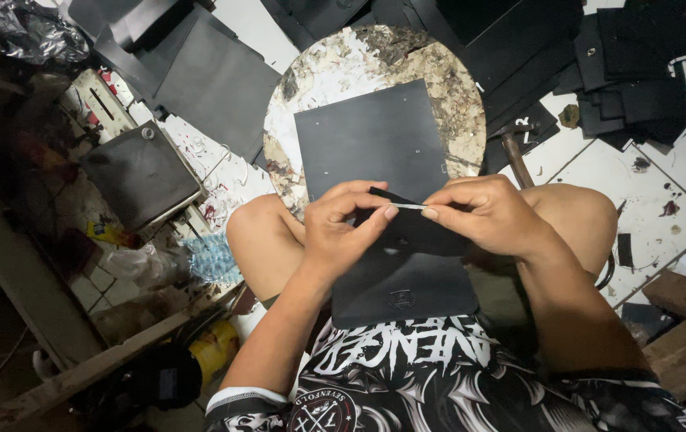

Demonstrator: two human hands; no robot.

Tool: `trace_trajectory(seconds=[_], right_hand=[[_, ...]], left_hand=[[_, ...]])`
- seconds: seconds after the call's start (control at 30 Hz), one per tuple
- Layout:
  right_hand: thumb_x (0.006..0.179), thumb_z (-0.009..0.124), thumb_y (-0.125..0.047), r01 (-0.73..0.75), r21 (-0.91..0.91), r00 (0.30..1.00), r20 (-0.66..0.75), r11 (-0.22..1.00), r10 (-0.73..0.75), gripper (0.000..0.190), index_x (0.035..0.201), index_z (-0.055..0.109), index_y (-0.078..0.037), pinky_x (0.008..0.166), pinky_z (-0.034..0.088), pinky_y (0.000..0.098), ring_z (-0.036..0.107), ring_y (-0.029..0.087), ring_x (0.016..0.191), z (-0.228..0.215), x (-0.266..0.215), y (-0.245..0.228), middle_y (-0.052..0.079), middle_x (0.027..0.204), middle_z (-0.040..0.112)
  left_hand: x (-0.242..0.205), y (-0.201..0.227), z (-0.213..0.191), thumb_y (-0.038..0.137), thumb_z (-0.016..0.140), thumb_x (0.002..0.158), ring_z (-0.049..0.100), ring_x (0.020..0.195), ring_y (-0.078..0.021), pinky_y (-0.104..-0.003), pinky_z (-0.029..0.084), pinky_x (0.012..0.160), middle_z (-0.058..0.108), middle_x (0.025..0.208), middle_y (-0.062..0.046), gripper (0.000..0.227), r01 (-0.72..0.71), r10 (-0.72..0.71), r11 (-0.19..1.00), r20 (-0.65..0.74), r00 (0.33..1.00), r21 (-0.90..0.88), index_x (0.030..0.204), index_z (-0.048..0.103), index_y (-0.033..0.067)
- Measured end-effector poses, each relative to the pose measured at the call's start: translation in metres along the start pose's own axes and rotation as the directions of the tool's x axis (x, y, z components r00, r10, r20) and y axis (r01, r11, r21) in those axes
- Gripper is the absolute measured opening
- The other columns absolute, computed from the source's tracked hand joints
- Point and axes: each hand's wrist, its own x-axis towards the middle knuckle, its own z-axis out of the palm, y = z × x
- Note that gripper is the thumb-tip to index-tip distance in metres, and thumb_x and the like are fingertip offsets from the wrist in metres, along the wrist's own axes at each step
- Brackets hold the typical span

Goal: The person cuts a piece of black leather with scissors, then inserts a white strip into a slot on the leather piece. They use a hammer to press the strip into place, then fold the leather to form a wallet and press the edges to secure the shape.

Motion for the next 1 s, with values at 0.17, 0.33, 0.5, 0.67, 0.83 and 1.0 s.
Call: trace_trajectory(seconds=[0.17,0.33,0.5,0.67,0.83,1.0], right_hand=[[0.085,0.077,-0.002,-0.001,-0.001,0.999,-0.045,1.0,0.001,0.007,0.085,0.082,-0.006,0.056,0.049,0.0308,0.062,0.014,0.061,0.002,-0.002,0.011,0.007,0.066,0.071],[0.083,0.076,0.0,-0.004,0.022,0.998,-0.065,1.0,0.006,0.008,0.082,0.081,-0.005,0.054,0.047,0.0308,0.059,0.014,0.059,0.003,-0.002,0.009,0.008,0.064,0.07],[0.082,0.075,0.002,-0.014,0.02,0.997,-0.071,1.0,0.015,0.009,0.081,0.081,-0.004,0.053,0.046,0.03,0.057,0.014,0.056,0.005,-0.003,0.011,0.008,0.061,0.069],[0.082,0.074,0.003,-0.035,0.043,0.997,-0.073,0.998,0.038,0.009,0.081,0.081,-0.003,0.055,0.047,0.0299,0.058,0.014,0.056,0.005,-0.005,0.007,0.009,0.06,0.069],[0.082,0.075,0.002,-0.023,0.029,0.999,-0.023,0.999,0.024,0.008,0.082,0.081,-0.003,0.054,0.047,0.0325,0.06,0.016,0.058,0.003,-0.007,0.014,0.01,0.061,0.069],[0.084,0.077,-0.002,-0.047,-0.009,0.999,-0.005,0.999,0.047,0.006,0.088,0.082,-0.003,0.061,0.049,0.0346,0.062,0.017,0.065,0.005,-0.01,0.033,0.012,0.067,0.071]], left_hand=[[0.002,0.0,-0.004,0.007,0.085,0.084,0.078,0.087,-0.0217,-0.028,0.064,0.072,0.078,0.103,-0.016,0.01,0.034,-0.034,0.998,-0.01,0.999,-0.048,0.092,0.08,0.0059],[0.002,0.001,-0.003,0.007,0.085,0.085,0.078,0.084,-0.0214,-0.027,0.065,0.07,0.077,0.103,-0.016,0.011,0.032,-0.032,0.998,-0.016,0.999,-0.048,0.093,0.079,0.0038],[0.003,0.003,-0.004,0.004,0.083,0.085,0.078,0.08,-0.0211,-0.027,0.064,0.067,0.077,0.099,-0.017,0.006,0.035,-0.036,0.999,-0.043,0.998,-0.012,0.087,0.078,0.0026],[0.002,0.0,-0.004,0.002,0.082,0.085,0.078,0.078,-0.0209,-0.028,0.065,0.065,0.078,0.096,-0.016,0.005,0.024,-0.026,0.999,-0.039,0.999,-0.032,0.088,0.078,0.002],[-0.001,-0.003,-0.007,0.004,0.085,0.083,0.078,0.079,-0.022,-0.027,0.064,0.066,0.079,0.093,-0.015,0.008,0.01,-0.011,1.0,-0.046,0.999,-0.009,0.086,0.078,0.0032],[-0.008,-0.012,-0.005,0.011,0.085,0.084,0.076,0.083,-0.0171,-0.027,0.061,0.072,0.08,0.095,-0.013,0.008,0.083,-0.09,0.992,-0.068,0.994,-0.094,0.086,0.078,0.0073]])
